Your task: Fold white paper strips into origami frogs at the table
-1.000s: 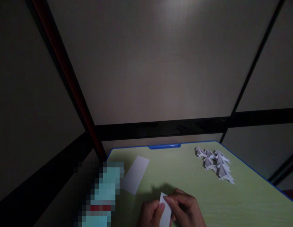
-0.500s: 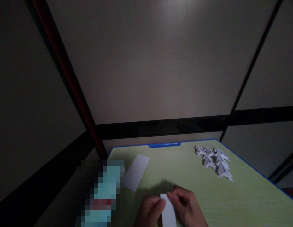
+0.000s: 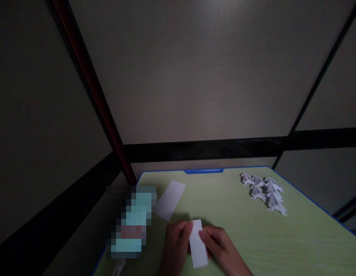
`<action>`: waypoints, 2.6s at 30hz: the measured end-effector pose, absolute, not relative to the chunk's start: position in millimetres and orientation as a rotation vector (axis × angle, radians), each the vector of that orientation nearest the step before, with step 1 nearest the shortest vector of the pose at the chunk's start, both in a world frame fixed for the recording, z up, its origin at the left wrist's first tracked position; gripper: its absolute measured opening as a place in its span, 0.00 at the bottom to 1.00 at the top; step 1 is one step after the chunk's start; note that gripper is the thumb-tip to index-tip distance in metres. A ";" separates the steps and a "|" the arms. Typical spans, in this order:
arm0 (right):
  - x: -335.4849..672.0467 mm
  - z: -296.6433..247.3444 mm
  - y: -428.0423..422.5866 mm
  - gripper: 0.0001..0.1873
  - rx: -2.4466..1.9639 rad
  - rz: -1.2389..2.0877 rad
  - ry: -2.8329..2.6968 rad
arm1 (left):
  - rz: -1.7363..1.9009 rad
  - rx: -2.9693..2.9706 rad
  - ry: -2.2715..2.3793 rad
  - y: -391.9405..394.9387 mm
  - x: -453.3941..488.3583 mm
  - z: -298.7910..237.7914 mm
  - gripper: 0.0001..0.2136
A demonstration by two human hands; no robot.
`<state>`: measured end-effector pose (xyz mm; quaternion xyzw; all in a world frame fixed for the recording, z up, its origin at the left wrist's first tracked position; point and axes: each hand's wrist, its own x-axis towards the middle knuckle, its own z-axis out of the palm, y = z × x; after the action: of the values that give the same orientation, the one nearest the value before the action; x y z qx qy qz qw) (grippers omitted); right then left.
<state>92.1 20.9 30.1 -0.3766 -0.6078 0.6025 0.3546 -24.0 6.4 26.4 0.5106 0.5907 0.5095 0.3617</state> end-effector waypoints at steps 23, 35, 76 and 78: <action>99.3 25.2 15.2 0.14 -0.866 1.454 -1.730 | 1.484 0.973 1.401 10.7 -27.7 35.9 0.18; 102.1 27.6 26.0 0.16 -0.805 1.691 -1.189 | 1.042 1.034 0.844 8.3 -25.1 20.8 0.11; 100.7 36.6 8.5 0.12 -0.417 2.136 -0.592 | 1.024 0.587 0.857 -8.0 -34.7 27.1 0.16; 101.3 33.7 9.4 0.11 -0.409 2.136 -0.626 | 1.033 0.597 0.854 -7.5 -36.6 24.1 0.15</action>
<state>101.3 9.4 33.7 -0.1635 -0.2504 0.8543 0.4252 -36.6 -7.5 24.1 0.2723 0.3897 0.4713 0.7429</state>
